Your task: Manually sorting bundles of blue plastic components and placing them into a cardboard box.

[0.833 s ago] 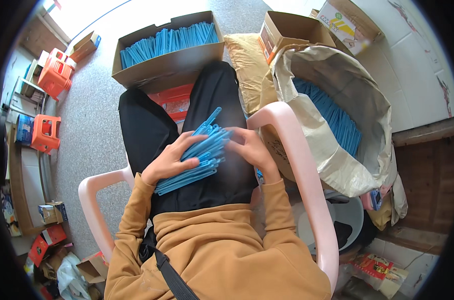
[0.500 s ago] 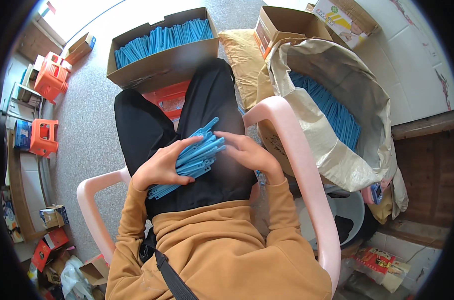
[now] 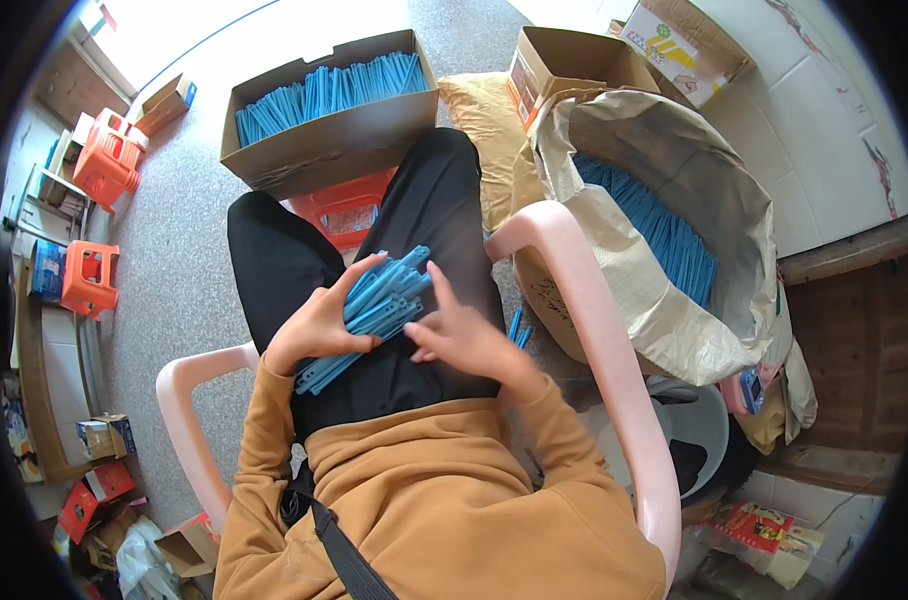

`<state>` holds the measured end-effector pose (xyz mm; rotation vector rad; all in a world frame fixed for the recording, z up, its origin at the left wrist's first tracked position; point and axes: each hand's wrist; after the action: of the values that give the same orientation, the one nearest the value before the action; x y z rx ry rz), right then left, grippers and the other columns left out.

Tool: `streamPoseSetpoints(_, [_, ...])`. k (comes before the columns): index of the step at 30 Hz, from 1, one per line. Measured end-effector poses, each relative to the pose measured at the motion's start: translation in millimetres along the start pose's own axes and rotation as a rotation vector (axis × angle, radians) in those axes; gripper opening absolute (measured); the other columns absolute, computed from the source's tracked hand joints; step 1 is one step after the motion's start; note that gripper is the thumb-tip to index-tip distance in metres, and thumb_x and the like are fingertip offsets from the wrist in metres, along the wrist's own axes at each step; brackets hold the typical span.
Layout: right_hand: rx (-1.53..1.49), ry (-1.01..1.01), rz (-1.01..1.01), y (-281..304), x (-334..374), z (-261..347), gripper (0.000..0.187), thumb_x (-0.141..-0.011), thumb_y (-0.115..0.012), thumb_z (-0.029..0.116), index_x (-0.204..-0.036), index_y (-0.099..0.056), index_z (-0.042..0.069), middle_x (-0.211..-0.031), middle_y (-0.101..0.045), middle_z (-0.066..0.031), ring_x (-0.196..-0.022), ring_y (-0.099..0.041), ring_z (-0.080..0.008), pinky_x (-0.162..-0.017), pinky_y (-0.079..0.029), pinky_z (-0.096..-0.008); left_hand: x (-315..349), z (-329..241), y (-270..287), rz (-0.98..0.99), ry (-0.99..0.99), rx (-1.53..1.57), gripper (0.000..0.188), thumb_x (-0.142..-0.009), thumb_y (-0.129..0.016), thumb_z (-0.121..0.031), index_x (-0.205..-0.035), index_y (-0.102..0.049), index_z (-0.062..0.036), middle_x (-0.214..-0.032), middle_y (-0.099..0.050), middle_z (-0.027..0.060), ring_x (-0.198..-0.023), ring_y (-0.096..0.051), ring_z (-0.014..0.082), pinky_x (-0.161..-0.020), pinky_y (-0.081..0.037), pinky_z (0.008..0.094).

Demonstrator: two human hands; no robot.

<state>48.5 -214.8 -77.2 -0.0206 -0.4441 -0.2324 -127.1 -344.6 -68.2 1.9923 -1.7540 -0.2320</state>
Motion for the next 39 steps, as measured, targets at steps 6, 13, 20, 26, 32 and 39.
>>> streamPoseSetpoints(6, [-0.204, 0.285, -0.044, -28, -17, -15, 0.088, -0.087, -0.051, 0.007, -0.134, 0.023, 0.014, -0.105, -0.054, -0.0202, -0.094, -0.056, -0.0195, -0.081, -0.048, -0.0313, 0, 13, -8, -0.147, -0.051, 0.122, 0.09, -0.057, -0.071, -0.019, -0.135, -0.025, -0.0154, -0.118, -0.049, 0.0193, -0.105, -0.051, 0.0327, -0.091, -0.039, 0.0355])
streamPoseSetpoints(13, [-0.47, 0.102, -0.201, -26, -21, -21, 0.065, -0.085, -0.054, 0.007, -0.134, -0.011, 0.002, -0.109, -0.053, -0.0157, -0.096, -0.055, -0.0177, -0.079, -0.05, -0.0318, 7, 13, -10, -0.129, -0.051, 0.158, 0.099, -0.055, -0.079, -0.029, -0.136, -0.024, -0.0131, -0.125, -0.045, 0.0173, -0.115, -0.045, 0.0287, -0.098, -0.033, 0.0352])
streamPoseSetpoints(20, [-0.453, 0.157, -0.194, -23, -5, -25, 0.039, -0.083, -0.06, 0.012, -0.114, -0.042, -0.002, -0.1, -0.057, -0.0089, -0.086, -0.059, -0.0129, -0.072, -0.051, -0.0251, 20, -15, -12, -0.095, -0.015, -0.039, 0.096, -0.055, -0.077, -0.028, -0.134, -0.024, -0.0172, -0.096, -0.059, 0.0222, -0.085, -0.06, 0.038, -0.077, -0.046, 0.0379])
streamPoseSetpoints(26, [-0.023, 0.198, -0.331, -12, 1, -21, 0.024, -0.079, -0.064, 0.009, -0.098, -0.059, -0.003, -0.088, -0.057, -0.0023, -0.073, -0.057, -0.0077, -0.06, -0.047, -0.0194, 18, -13, -10, -0.011, 0.059, -0.04, 0.096, -0.053, -0.076, -0.026, -0.134, -0.024, -0.0177, -0.099, -0.058, 0.0203, -0.087, -0.06, 0.0354, -0.079, -0.046, 0.0366])
streamPoseSetpoints(32, [-0.021, 0.261, -0.367, -3, 1, -25, 0.017, -0.073, -0.068, 0.009, -0.087, -0.065, 0.001, -0.082, -0.061, -0.006, -0.074, -0.057, -0.0105, -0.068, -0.046, -0.0237, 16, -11, -8, 0.048, 0.077, -0.021, 0.097, -0.053, -0.075, -0.028, -0.135, -0.024, -0.0184, -0.105, -0.058, 0.0194, -0.091, -0.06, 0.0344, -0.083, -0.045, 0.0358])
streamPoseSetpoints(39, [-0.038, 0.383, -0.4, 9, -2, -33, 0.014, -0.078, -0.064, 0.006, -0.091, -0.062, 0.0, -0.081, -0.058, 0.0008, -0.074, -0.05, -0.0033, -0.066, -0.04, -0.0169, 16, -4, -9, 0.046, 0.062, 0.013, 0.097, -0.053, -0.075, -0.024, -0.135, -0.024, -0.0189, -0.106, -0.057, 0.0183, -0.093, -0.059, 0.0339, -0.086, -0.043, 0.0362])
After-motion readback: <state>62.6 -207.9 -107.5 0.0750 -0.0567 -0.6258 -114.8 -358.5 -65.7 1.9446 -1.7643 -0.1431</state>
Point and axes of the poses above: each hand's wrist, its own x-axis away from the middle knuckle, its own y-axis out of the back of the hand, z = x × y
